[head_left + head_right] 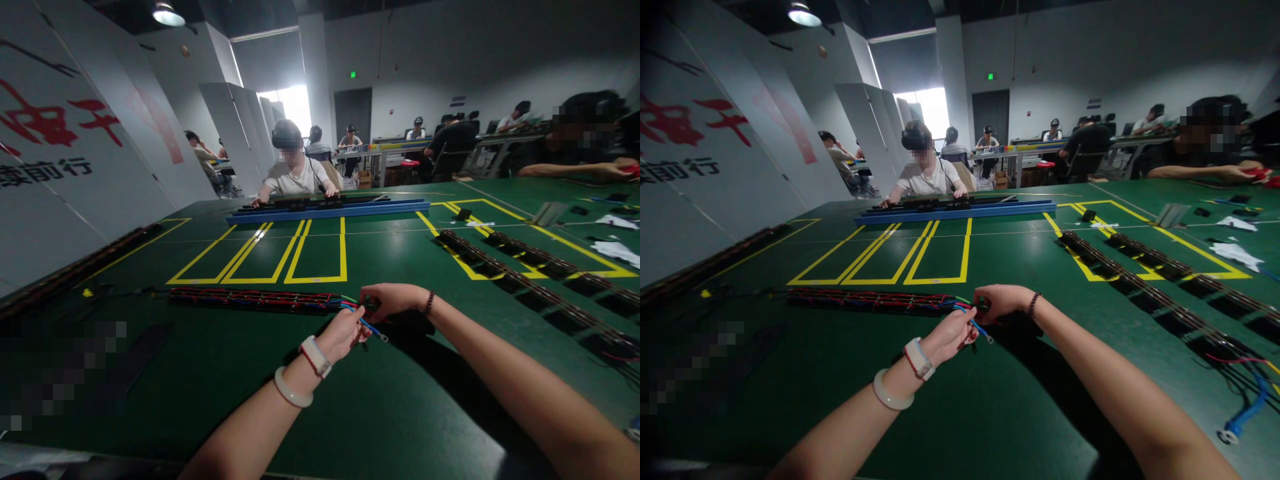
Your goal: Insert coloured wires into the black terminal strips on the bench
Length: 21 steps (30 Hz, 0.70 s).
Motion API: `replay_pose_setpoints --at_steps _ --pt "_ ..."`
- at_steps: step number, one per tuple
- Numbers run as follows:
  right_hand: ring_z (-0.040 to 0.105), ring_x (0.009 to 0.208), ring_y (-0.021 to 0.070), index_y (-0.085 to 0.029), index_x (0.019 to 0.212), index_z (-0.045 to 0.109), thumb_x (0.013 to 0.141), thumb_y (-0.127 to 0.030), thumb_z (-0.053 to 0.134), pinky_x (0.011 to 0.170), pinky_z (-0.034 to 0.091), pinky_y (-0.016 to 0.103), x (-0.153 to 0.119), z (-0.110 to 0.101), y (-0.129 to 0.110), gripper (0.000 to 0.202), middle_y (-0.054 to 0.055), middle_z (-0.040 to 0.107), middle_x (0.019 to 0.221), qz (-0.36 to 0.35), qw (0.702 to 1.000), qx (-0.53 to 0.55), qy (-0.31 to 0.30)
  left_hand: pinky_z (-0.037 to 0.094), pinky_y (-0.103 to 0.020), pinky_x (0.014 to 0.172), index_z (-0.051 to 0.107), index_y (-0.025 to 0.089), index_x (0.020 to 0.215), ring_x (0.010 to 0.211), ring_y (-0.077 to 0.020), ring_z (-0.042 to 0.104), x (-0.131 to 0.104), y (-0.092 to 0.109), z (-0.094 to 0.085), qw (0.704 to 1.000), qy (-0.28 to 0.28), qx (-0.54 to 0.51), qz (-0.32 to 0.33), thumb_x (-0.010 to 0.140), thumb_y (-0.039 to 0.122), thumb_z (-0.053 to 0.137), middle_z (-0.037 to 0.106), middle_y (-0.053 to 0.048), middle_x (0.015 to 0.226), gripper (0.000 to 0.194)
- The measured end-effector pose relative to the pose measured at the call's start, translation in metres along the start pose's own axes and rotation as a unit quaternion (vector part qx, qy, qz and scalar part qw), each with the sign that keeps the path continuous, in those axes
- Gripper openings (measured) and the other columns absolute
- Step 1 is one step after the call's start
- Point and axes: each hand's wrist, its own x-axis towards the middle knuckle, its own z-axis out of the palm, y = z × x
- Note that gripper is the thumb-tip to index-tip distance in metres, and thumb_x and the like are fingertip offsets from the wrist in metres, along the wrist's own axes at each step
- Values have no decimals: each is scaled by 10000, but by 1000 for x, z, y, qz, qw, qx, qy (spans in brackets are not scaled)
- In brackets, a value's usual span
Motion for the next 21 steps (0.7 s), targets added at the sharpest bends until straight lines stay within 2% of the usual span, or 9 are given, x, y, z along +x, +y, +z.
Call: replay_pose_setpoints --at_steps 3,6,10,12,14,17,21 --pt "494 642 104 -145 1041 570 634 -364 736 524 336 178 -2 -2 0 491 -6 571 790 -12 1000 13 -26 265 -167 397 417 148 787 383 -51 436 -6 -2 -2 1000 -23 0 0 891 243 432 472 56 517 142" --pt "525 700 133 -119 1048 592 665 -466 697 570 373 199 -2 -7 2 528 39 606 853 -29 999 15 -17 229 -164 376 438 142 810 378 -32 414 -16 0 -9 998 -67 -7 -11 883 257 445 559 17 617 136" --pt "555 654 130 -145 963 660 804 -391 559 579 379 215 -1 -12 6 310 38 653 802 -30 999 -18 13 150 -162 347 434 135 805 357 -8 353 -27 6 -24 986 -163 -4 -39 859 262 486 608 -28 700 148" --pt "564 640 135 -175 897 685 819 -334 547 588 371 229 1 -11 6 224 34 665 770 -10 994 -91 55 135 -158 344 435 135 811 359 -5 351 -30 7 -30 983 -177 9 -37 837 275 527 608 -25 691 170" --pt "579 697 161 -187 839 696 811 -307 575 657 369 260 4 -9 5 172 49 671 769 10 974 -192 123 128 -156 341 432 137 813 349 -3 344 -31 8 -33 983 -180 23 -31 830 288 537 598 -12 657 185" --pt "571 803 211 -168 781 689 801 -323 617 790 338 327 11 -5 4 172 81 667 754 21 924 -316 213 116 -161 333 410 147 791 320 2 320 -31 8 -36 978 -198 51 -32 835 304 528 588 2 615 202" --pt "543 821 221 -154 782 668 835 -371 577 896 280 383 20 0 10 240 88 657 764 3 894 -368 256 117 -160 334 380 161 791 313 0 330 -27 5 -39 971 -223 73 -38 846 314 507 601 -2 620 207"
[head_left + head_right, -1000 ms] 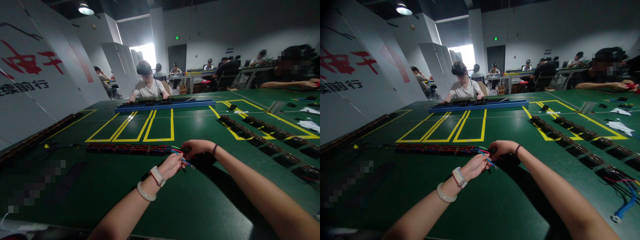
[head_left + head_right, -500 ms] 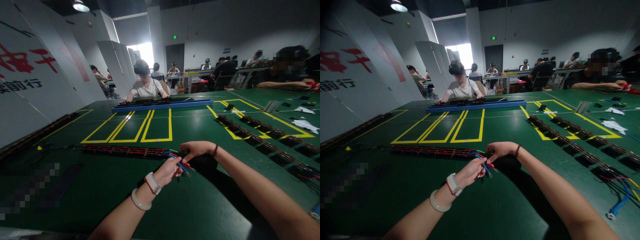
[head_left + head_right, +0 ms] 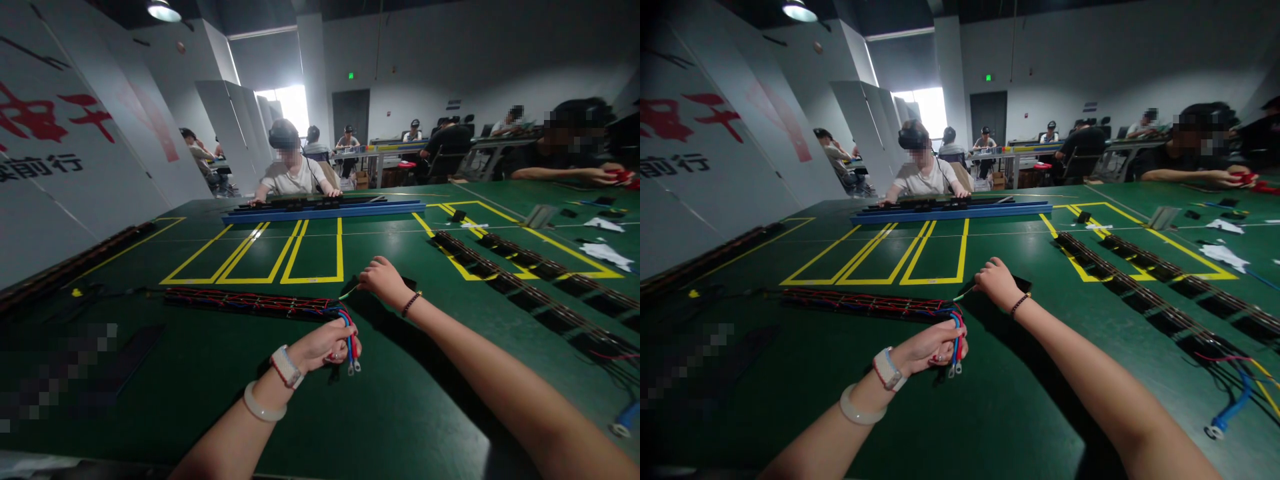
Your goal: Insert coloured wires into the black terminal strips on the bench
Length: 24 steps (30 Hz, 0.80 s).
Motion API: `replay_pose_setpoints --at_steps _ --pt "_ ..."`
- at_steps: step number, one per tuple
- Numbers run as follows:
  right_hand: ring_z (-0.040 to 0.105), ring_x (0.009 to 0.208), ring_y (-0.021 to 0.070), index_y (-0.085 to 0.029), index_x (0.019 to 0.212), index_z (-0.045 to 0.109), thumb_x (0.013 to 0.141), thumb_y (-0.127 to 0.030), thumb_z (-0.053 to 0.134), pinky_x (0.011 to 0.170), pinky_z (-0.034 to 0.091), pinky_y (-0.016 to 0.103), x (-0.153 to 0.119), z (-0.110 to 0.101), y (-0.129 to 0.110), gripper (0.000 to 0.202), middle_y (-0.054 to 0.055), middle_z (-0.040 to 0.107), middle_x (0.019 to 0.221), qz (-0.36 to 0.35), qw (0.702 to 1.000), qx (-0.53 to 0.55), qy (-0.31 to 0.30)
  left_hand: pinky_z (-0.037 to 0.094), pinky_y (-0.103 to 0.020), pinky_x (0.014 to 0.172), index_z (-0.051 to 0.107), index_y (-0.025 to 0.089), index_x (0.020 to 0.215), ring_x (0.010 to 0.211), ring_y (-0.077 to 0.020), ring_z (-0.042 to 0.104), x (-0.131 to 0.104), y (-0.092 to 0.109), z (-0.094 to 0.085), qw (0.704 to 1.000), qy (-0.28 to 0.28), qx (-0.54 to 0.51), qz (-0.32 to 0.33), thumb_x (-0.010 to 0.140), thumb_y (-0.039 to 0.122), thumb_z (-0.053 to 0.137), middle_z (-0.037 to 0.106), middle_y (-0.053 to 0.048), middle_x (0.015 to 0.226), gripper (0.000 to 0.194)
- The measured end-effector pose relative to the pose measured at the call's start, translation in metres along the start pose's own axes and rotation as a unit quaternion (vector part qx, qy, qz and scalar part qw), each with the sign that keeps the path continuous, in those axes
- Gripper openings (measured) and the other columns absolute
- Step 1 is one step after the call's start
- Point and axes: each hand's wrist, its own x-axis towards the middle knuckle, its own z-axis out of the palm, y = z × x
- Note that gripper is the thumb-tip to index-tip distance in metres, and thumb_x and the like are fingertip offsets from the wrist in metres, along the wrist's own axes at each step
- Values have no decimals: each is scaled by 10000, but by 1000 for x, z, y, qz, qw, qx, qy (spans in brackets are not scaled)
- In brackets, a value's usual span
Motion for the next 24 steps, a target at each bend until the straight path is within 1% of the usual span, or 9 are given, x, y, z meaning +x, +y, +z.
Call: replay_pose_setpoints --at_steps 3,6,8,10,12,16,20,22,24 --pt "523 829 211 -168 797 656 871 -359 522 940 256 391 -3 10 3 246 76 639 761 -21 999 -8 29 150 -164 341 364 170 793 326 -15 354 4 -4 -2 1000 2 -15 14 841 322 514 613 -13 639 219" --pt "506 873 211 -176 842 648 893 -309 484 979 246 402 -14 17 4 217 72 621 800 -52 996 -16 65 226 -167 377 368 172 803 386 -36 417 7 -5 -2 999 18 -41 25 814 332 559 625 -29 674 250" --pt "497 921 210 -183 945 637 902 -285 467 997 246 411 -23 20 4 203 76 616 890 -73 993 -5 88 265 -171 403 390 160 806 425 -40 451 7 -4 -2 998 29 -52 26 796 321 591 628 -34 702 258" --pt "491 966 206 -192 1062 604 909 -284 452 1008 252 414 -32 23 3 235 80 605 986 -96 990 22 104 286 -174 418 423 146 815 448 -44 475 7 -4 -1 997 40 -57 26 789 298 605 624 -32 711 239" --pt "492 985 200 -202 1122 579 917 -286 432 1010 263 409 -41 25 1 266 77 598 1027 -117 985 53 111 302 -177 426 456 131 832 454 -46 483 6 -3 0 997 50 -59 28 796 279 600 616 -27 697 209" --pt "504 975 189 -205 1136 574 926 -291 407 983 307 383 -56 23 -2 282 67 609 992 -181 973 75 118 323 -175 433 484 122 850 435 -43 475 6 -3 2 995 73 -62 32 820 262 572 593 -8 654 168" --pt "513 930 184 -175 1226 508 927 -296 396 936 338 369 -64 19 -9 341 75 613 972 -256 957 54 127 328 -178 424 467 132 857 434 -56 485 7 -5 4 992 85 -85 42 891 269 437 598 -33 682 143" --pt "519 864 174 -173 1242 491 932 -288 383 891 355 359 -63 18 -14 348 72 616 946 -267 953 63 128 329 -177 423 462 135 868 439 -63 493 8 -7 5 990 96 -85 54 907 257 389 593 -37 678 147" --pt "513 803 167 -169 1193 527 938 -292 370 833 367 341 -59 18 -19 324 68 617 891 -247 956 90 131 336 -177 426 463 134 875 444 -65 498 9 -8 6 990 104 -75 62 909 243 381 584 -33 672 140"
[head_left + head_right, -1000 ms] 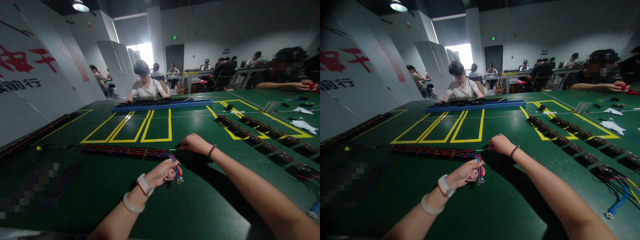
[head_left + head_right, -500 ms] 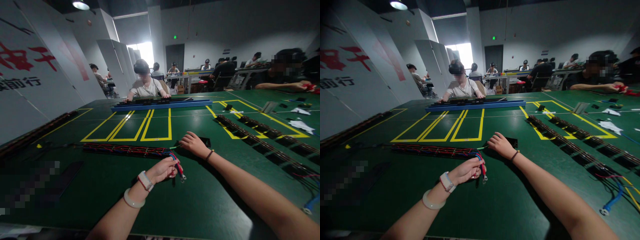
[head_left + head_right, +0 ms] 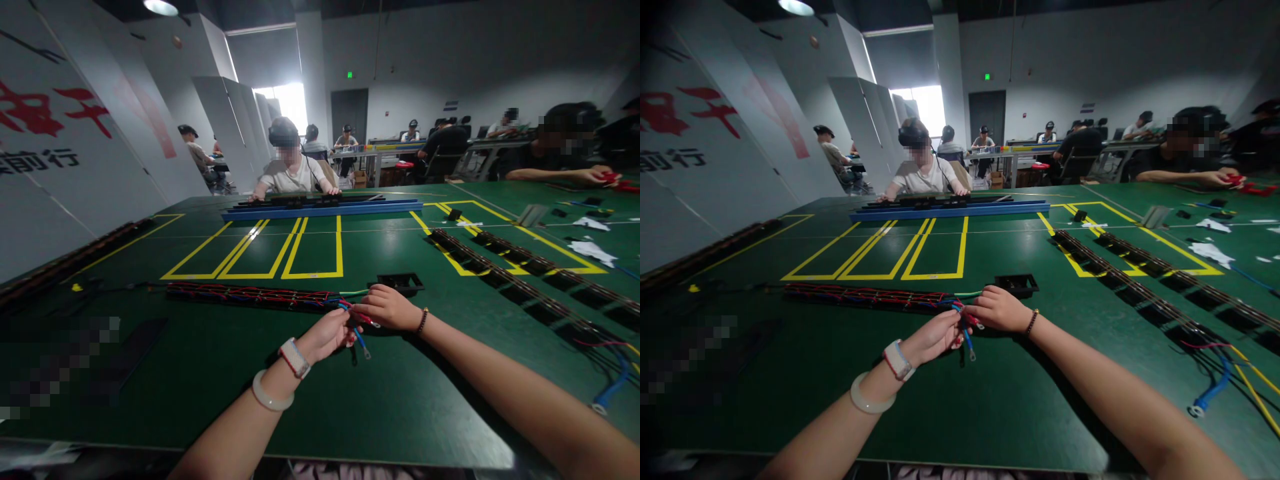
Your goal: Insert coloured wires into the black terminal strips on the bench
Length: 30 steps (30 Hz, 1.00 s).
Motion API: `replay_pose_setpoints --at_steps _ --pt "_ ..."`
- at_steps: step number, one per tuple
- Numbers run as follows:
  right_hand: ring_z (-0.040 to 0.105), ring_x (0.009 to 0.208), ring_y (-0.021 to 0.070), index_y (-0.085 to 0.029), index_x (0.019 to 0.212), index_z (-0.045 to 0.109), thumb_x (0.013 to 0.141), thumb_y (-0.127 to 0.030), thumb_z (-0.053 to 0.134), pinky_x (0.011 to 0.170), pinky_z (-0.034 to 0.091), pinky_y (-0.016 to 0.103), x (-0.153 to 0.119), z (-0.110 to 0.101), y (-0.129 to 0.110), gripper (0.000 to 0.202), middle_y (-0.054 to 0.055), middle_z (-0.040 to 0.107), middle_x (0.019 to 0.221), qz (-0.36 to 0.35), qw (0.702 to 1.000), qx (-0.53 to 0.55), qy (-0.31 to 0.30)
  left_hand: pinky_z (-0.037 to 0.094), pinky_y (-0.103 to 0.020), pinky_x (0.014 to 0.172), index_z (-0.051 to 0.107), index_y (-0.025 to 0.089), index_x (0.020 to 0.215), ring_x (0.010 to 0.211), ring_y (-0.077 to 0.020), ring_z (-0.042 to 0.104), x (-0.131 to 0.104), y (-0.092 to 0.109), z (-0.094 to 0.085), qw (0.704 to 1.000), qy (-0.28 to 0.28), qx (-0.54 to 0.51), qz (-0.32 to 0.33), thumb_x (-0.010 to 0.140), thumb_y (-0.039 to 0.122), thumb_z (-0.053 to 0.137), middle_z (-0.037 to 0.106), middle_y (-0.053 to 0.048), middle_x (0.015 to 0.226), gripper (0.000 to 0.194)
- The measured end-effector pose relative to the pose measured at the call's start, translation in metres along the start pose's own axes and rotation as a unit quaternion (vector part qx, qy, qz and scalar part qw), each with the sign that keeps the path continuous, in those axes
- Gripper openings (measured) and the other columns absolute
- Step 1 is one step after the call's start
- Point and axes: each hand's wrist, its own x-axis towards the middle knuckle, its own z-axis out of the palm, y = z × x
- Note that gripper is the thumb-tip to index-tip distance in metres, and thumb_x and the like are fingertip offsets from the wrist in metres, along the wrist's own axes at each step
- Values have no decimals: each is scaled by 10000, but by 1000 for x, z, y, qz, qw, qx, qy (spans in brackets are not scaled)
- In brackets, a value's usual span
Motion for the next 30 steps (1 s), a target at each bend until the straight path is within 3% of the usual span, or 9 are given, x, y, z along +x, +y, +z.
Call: replay_pose_setpoints --at_steps 4,9,12,15,18,21,26,30 --pt "491 738 160 -146 949 604 957 -323 312 737 356 295 20 5 -3 342 65 591 770 115 991 61 39 358 -181 435 455 132 843 455 -71 513 0 -2 2 1000 -2 19 3 908 233 377 583 -40 677 143" --pt "466 639 139 -166 724 553 965 -360 300 607 292 239 67 5 -2 400 22 540 647 293 952 79 38 360 -180 436 443 138 803 455 -76 522 2 -4 0 1000 -1 31 2 897 241 381 591 -45 668 153" --pt "461 608 132 -172 717 552 956 -396 331 572 262 236 93 9 -3 396 16 547 641 306 949 71 16 356 -180 433 451 131 798 449 -74 522 3 -5 -1 999 2 36 -4 867 172 392 591 -42 661 101" --pt "465 620 133 -167 724 559 955 -395 343 585 271 237 101 11 -6 390 23 565 666 280 958 65 19 344 -180 422 457 128 798 430 -72 514 3 -4 -2 999 4 35 -2 855 153 400 582 -29 642 85" --pt "475 670 140 -163 794 588 967 -353 317 637 299 244 86 7 -7 374 32 576 707 243 967 61 34 356 -176 435 458 127 809 448 -70 524 1 -2 -1 1000 9 29 -5 878 190 399 601 -45 664 110" --pt "482 768 169 -170 940 611 955 -352 346 737 321 283 54 0 -5 322 58 588 798 213 976 17 47 381 -174 452 465 122 850 475 -71 539 -2 0 -2 999 6 30 -13 899 236 397 627 -78 715 141" --pt "500 888 197 -170 1118 571 923 -273 406 882 330 352 4 1 3 276 81 604 941 191 981 -38 17 419 -171 472 494 105 949 528 -81 578 -3 5 -7 997 7 75 -16 888 244 437 634 -93 775 162" --pt "508 960 202 -196 1145 559 898 -222 428 961 305 390 -7 8 6 280 73 605 1002 203 979 -35 15 413 -163 464 510 99 934 528 -75 573 -4 8 -7 994 21 103 -10 881 238 443 622 -82 758 163"
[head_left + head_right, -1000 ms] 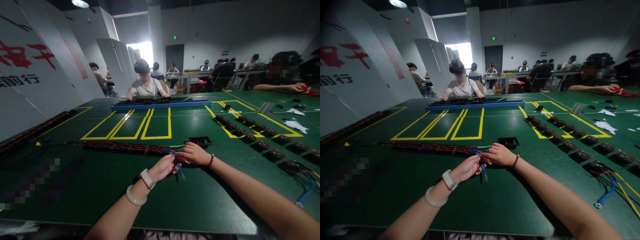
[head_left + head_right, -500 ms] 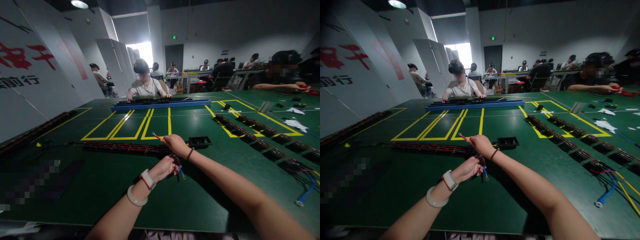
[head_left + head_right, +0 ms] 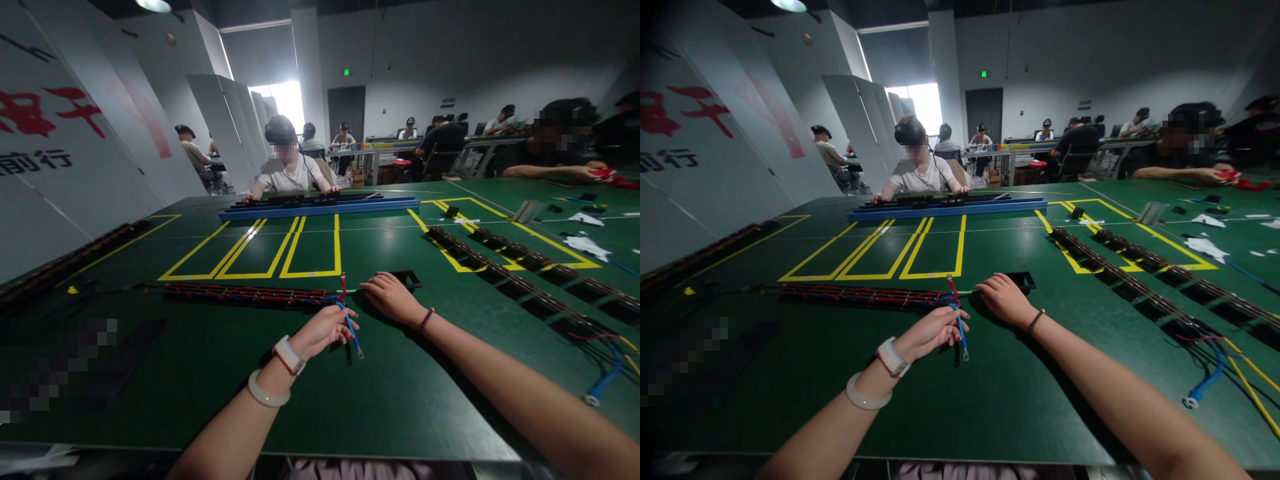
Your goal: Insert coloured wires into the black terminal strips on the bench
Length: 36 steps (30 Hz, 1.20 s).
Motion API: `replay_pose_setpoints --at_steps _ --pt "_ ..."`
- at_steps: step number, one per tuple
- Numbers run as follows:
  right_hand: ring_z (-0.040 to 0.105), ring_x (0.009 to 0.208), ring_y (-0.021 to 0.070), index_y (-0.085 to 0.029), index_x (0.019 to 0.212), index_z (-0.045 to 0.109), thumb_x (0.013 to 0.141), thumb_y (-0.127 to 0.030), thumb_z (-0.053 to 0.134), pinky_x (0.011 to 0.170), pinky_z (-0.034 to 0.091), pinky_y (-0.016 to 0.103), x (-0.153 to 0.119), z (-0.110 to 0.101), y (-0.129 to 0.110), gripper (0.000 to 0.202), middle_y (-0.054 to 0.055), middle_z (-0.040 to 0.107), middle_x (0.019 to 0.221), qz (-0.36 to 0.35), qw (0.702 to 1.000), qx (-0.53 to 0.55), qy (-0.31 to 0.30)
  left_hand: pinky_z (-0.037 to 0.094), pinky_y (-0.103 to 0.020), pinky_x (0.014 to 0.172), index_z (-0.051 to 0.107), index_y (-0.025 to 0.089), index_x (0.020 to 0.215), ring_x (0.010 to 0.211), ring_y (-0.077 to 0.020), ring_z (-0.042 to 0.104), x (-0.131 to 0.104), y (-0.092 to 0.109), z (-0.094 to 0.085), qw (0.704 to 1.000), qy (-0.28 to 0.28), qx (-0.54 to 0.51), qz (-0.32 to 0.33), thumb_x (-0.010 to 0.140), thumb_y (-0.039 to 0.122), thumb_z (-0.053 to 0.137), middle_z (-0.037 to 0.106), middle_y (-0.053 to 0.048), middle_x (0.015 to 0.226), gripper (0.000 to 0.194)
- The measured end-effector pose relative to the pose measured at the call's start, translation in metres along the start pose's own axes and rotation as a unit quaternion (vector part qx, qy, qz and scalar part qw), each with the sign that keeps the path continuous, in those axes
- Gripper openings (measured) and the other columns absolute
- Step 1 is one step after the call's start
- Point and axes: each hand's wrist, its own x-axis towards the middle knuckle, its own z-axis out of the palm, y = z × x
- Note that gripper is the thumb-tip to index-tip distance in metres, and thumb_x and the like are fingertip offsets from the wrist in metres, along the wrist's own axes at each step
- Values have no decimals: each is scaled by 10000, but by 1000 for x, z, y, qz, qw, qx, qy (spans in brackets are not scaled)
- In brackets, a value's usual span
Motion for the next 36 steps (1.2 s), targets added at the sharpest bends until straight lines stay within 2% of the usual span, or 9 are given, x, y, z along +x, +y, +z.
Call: replay_pose_setpoints --at_steps 4,8,13,17,21,23,25,30,36 --pt "525 932 198 -202 1104 583 888 -217 438 964 300 407 4 1 -3 260 71 617 967 4 1000 3 1 367 -159 415 528 100 924 441 -54 510 -2 2 2 998 13 68 12 871 325 448 590 -35 669 244" --pt "528 921 195 -199 1086 593 884 -198 440 940 320 390 5 1 -4 253 73 620 952 1 1000 10 3 197 -158 323 568 95 870 302 -17 339 -4 7 -2 979 33 202 16 851 398 445 532 26 553 327" --pt "534 923 206 -204 1075 593 885 -223 455 942 329 419 7 -2 -5 236 74 619 956 12 998 54 8 159 -164 309 618 90 836 282 -17 296 -4 13 -14 959 -14 283 -7 823 430 465 523 28 491 373" --pt "502 1053 221 -219 1212 492 884 -331 486 943 367 423 20 -18 -19 346 90 569 1118 55 979 192 51 309 -160 352 600 87 798 368 -56 474 -3 11 -14 971 -27 234 -26 816 439 481 588 -20 565 372" --pt "460 1146 199 -232 1307 374 851 -377 542 962 385 373 33 -40 -46 507 83 475 1272 22 938 342 43 412 -182 424 582 91 829 465 -99 574 -4 7 -11 991 -19 135 -15 786 393 551 624 -50 630 307" --pt "511 1080 191 -227 1244 441 833 -382 567 925 411 350 36 -47 -56 457 72 536 1196 21 931 363 31 447 -198 463 578 94 836 498 -110 597 -5 5 -11 996 -21 89 -1 770 381 584 644 -68 685 295" --pt "575 946 175 -219 1152 506 845 -371 549 826 453 316 37 -53 -58 346 51 614 1035 70 933 351 28 458 -205 478 568 93 803 504 -115 603 -4 4 -10 998 -14 58 -1 770 388 592 644 -74 677 297" --pt "607 750 148 -220 1148 500 818 -303 571 685 453 271 36 -58 -22 348 5 664 860 198 933 297 -43 481 -209 531 532 90 778 521 -112 612 -2 2 -5 999 -12 10 -31 858 303 496 648 -97 666 230" --pt "570 999 206 -223 1112 581 751 -252 638 854 429 336 29 -46 16 366 50 622 1090 138 950 243 -141 503 -235 620 505 93 792 604 -126 636 2 -1 4 996 -31 -84 -12 915 228 371 651 -113 733 226"
